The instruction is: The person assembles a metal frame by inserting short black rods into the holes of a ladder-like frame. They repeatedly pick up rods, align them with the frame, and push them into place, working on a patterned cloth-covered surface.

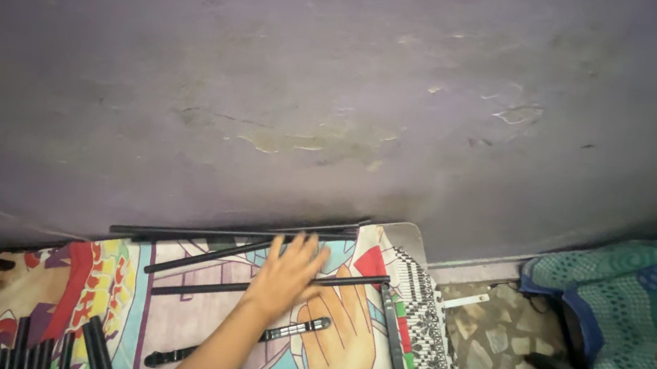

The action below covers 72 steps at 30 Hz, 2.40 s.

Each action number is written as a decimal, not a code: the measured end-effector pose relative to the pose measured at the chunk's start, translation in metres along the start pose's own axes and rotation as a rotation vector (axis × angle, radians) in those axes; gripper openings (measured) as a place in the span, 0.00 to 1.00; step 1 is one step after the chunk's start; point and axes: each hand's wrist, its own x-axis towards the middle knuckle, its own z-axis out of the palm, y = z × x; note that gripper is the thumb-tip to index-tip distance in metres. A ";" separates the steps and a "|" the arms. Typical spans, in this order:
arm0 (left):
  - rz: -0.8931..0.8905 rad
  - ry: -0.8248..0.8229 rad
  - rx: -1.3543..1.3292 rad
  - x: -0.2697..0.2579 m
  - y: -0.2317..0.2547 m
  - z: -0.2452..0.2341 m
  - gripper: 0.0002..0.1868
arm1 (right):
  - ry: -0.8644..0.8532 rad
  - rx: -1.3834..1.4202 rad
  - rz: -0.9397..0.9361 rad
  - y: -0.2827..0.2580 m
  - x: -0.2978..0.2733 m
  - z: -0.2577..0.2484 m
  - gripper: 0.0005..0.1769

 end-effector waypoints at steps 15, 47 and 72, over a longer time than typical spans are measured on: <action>-0.560 -0.093 0.098 -0.034 -0.089 0.021 0.12 | -0.061 0.018 0.027 -0.003 0.002 -0.007 0.16; -0.860 -0.016 -1.667 -0.082 0.148 0.130 0.14 | 0.030 -0.059 -0.373 -0.106 -0.081 -0.051 0.33; -1.030 0.111 -1.488 -0.067 0.217 0.104 0.21 | -0.082 0.068 -0.402 -0.099 -0.084 -0.071 0.31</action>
